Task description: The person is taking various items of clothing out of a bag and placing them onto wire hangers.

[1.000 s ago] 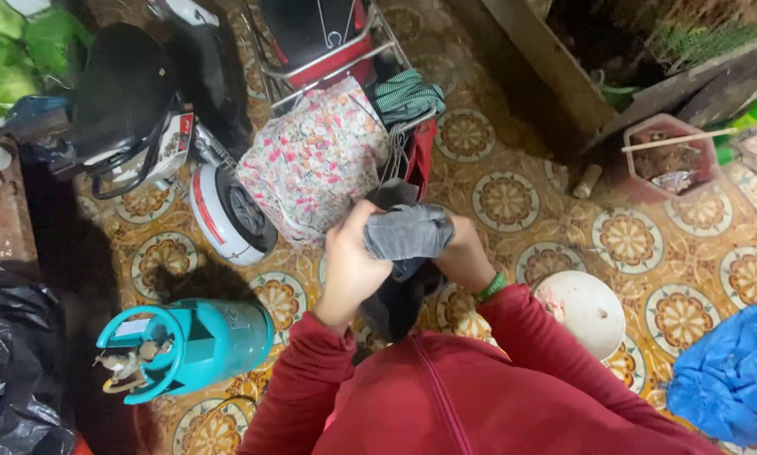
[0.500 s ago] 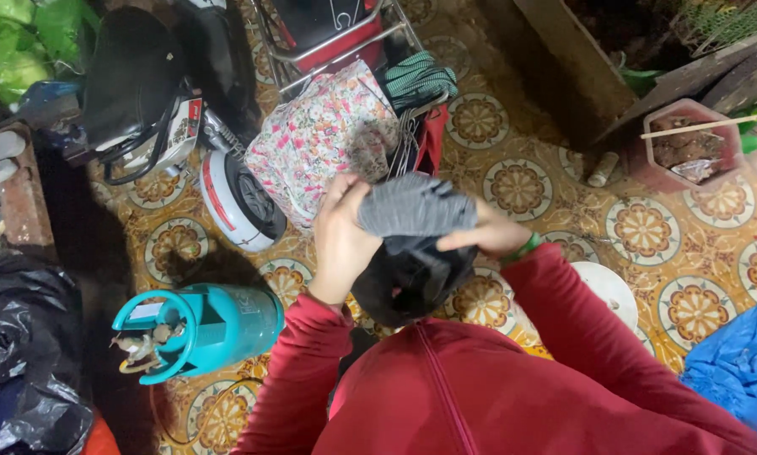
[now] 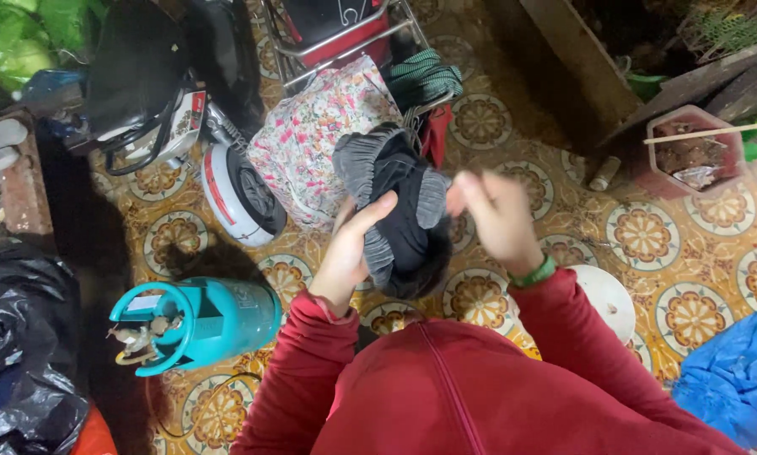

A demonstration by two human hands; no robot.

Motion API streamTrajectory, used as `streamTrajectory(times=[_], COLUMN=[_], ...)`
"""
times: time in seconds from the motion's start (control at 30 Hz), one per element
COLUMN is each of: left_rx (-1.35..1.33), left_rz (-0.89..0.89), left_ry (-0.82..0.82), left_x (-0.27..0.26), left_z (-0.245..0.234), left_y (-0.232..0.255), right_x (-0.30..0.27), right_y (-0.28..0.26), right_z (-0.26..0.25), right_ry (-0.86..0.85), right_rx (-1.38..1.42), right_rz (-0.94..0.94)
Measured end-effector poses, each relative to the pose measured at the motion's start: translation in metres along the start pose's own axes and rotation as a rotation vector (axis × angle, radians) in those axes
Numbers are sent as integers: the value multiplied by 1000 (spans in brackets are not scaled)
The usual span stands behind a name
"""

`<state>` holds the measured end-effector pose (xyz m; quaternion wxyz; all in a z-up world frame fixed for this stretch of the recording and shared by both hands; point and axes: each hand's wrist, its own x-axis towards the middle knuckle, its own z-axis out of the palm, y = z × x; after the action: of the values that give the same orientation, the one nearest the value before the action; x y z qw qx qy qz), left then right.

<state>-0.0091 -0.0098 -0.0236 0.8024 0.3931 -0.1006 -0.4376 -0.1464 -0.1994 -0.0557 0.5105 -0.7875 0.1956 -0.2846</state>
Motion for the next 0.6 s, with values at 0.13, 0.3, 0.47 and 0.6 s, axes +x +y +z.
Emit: streamTrajectory(times=[0.13, 0.3, 0.47, 0.6], left_rx=[123, 649, 374, 664], left_rz=[13, 215, 497, 481], left_ry=[12, 364, 387, 402], left_x=[1, 12, 29, 24], left_z=[-3, -20, -76, -80], left_y=[-6, 19, 13, 2], right_x=[-12, -14, -14, -4], right_y=[-36, -53, -45, -76], right_z=[8, -9, -24, -25], right_ry=[-180, -62, -9, -20], right_rx=[161, 184, 531, 608], right_rz=[95, -45, -29, 11])
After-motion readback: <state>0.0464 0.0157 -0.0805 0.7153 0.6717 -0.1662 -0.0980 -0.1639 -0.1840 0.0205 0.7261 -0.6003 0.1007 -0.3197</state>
